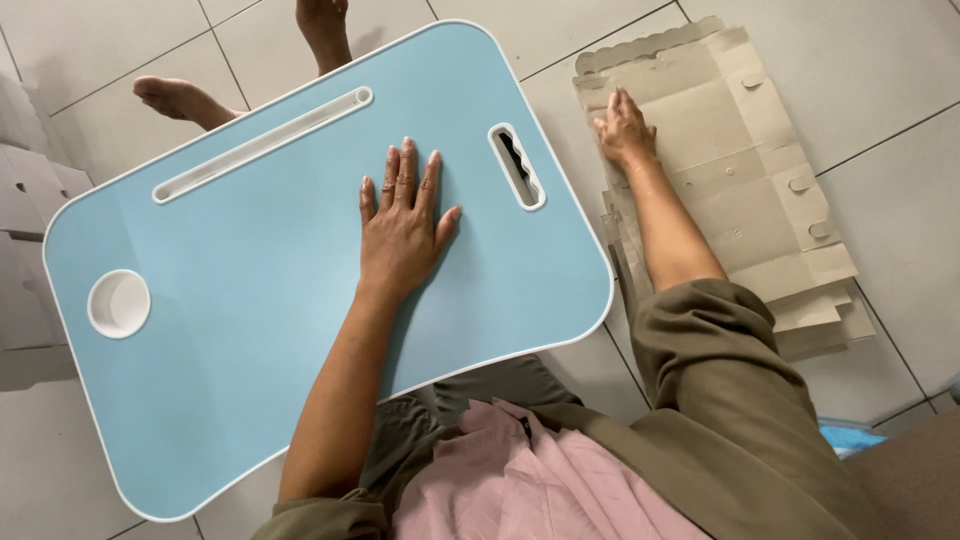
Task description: Folding flat cardboard sheets into three-dimensional boxes on a small lap table.
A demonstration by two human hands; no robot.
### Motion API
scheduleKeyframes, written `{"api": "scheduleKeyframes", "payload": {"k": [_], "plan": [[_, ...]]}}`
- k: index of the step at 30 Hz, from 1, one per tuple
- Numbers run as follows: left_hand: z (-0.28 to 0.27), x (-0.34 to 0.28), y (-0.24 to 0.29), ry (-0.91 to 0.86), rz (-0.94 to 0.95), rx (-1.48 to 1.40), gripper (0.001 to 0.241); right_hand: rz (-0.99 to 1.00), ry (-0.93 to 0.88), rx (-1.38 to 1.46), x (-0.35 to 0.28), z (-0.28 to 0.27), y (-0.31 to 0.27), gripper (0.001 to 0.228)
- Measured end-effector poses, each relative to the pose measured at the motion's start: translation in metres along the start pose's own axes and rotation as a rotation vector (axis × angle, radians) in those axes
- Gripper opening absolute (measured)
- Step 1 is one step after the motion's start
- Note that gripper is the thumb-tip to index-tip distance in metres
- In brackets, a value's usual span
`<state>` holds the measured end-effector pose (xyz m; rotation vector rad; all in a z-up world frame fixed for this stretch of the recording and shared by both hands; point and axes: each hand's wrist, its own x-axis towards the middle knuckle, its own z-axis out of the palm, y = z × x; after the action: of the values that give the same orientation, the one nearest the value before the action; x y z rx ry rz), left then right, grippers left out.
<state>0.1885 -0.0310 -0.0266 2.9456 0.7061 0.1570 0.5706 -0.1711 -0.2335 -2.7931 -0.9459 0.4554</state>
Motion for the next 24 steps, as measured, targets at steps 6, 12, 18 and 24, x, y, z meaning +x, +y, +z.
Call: {"api": "scheduleKeyframes", "payload": {"k": [6,12,18,24], "plan": [[-0.001,-0.002,0.000,0.016,0.006,-0.020,0.071,-0.147,0.332,0.357,0.007,-0.008,0.046,0.047],[0.000,-0.001,-0.001,0.040,0.025,-0.033,0.071,-0.204,0.509,1.072,-0.090,-0.107,0.087,0.045],[0.003,-0.001,-0.003,0.071,0.036,-0.017,0.070,-0.579,0.980,0.643,-0.244,-0.221,0.072,0.040],[-0.005,-0.005,0.003,0.020,-0.022,-0.054,0.069,-1.008,1.312,0.014,-0.320,-0.296,0.033,0.044]]}}
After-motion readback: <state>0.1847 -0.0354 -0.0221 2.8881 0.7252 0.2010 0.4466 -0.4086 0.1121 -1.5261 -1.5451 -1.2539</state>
